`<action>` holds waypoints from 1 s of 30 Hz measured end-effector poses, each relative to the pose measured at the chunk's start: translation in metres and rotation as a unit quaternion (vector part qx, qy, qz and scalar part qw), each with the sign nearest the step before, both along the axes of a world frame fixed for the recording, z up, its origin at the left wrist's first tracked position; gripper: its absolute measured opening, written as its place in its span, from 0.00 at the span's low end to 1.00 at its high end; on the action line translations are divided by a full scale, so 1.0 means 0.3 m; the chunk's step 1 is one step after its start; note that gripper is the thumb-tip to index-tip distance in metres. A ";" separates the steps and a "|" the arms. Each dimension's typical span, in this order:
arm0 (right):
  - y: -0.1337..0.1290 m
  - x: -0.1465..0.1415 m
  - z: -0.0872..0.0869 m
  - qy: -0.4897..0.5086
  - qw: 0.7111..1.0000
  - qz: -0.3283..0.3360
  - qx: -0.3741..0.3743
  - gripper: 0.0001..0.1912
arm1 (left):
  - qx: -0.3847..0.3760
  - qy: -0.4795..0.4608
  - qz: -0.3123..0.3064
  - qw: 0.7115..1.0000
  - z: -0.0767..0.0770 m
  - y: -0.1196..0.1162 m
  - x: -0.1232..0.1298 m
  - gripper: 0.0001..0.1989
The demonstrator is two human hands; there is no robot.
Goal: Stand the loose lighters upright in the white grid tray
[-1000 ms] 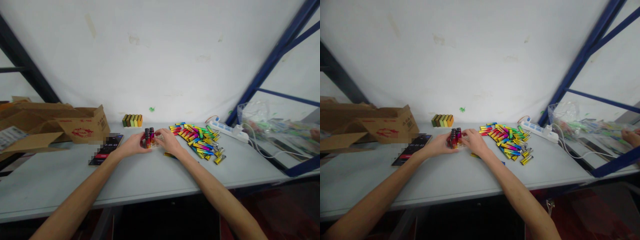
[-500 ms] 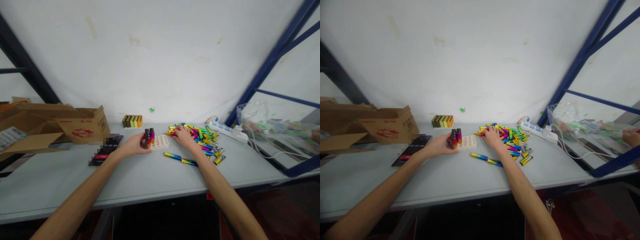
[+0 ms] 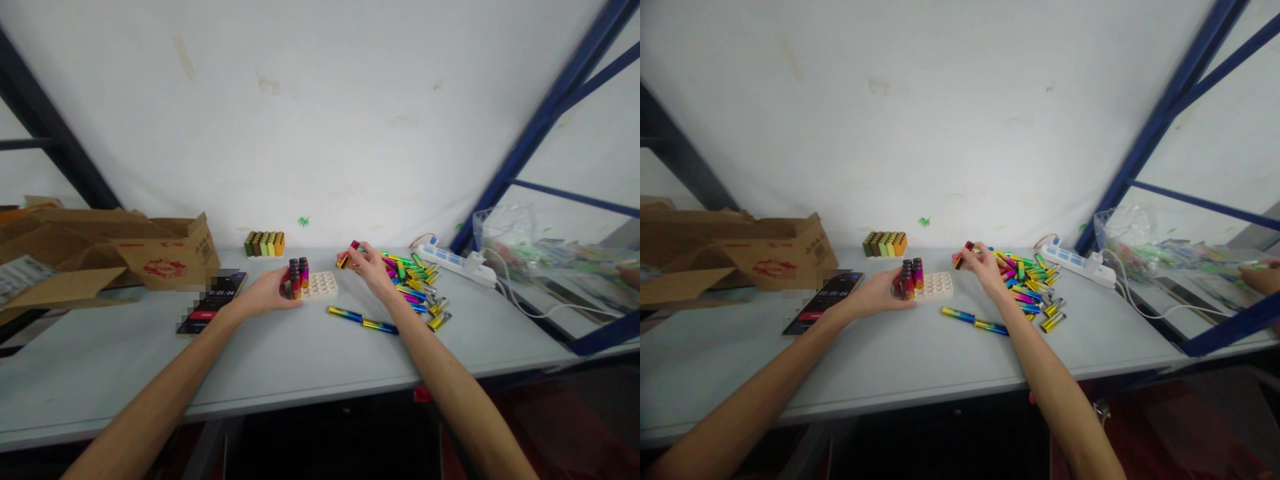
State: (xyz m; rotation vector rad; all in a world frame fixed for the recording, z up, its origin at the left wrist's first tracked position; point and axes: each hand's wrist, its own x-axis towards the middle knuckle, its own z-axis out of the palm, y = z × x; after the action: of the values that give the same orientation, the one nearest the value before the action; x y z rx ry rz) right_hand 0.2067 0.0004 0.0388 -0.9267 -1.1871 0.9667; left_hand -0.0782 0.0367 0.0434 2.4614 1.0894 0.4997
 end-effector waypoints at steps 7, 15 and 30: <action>-0.023 -0.078 -0.016 -0.010 0.997 0.075 -0.019 0.24 | 0.001 0.005 -0.002 1.000 -0.004 0.002 -0.002 0.28; -0.033 -0.113 -0.020 -0.036 0.996 0.057 -0.060 0.30 | 0.009 0.000 -0.005 1.000 -0.008 0.004 -0.002 0.27; -0.024 -0.100 -0.024 -0.063 0.996 -0.024 -0.062 0.25 | 0.017 0.012 0.000 1.000 0.007 -0.006 0.003 0.27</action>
State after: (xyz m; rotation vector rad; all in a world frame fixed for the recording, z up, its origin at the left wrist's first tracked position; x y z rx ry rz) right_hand 0.1766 -0.0067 0.0315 -1.1235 -1.2148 0.9631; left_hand -0.0773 0.0349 0.0455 2.5036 1.0982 0.4951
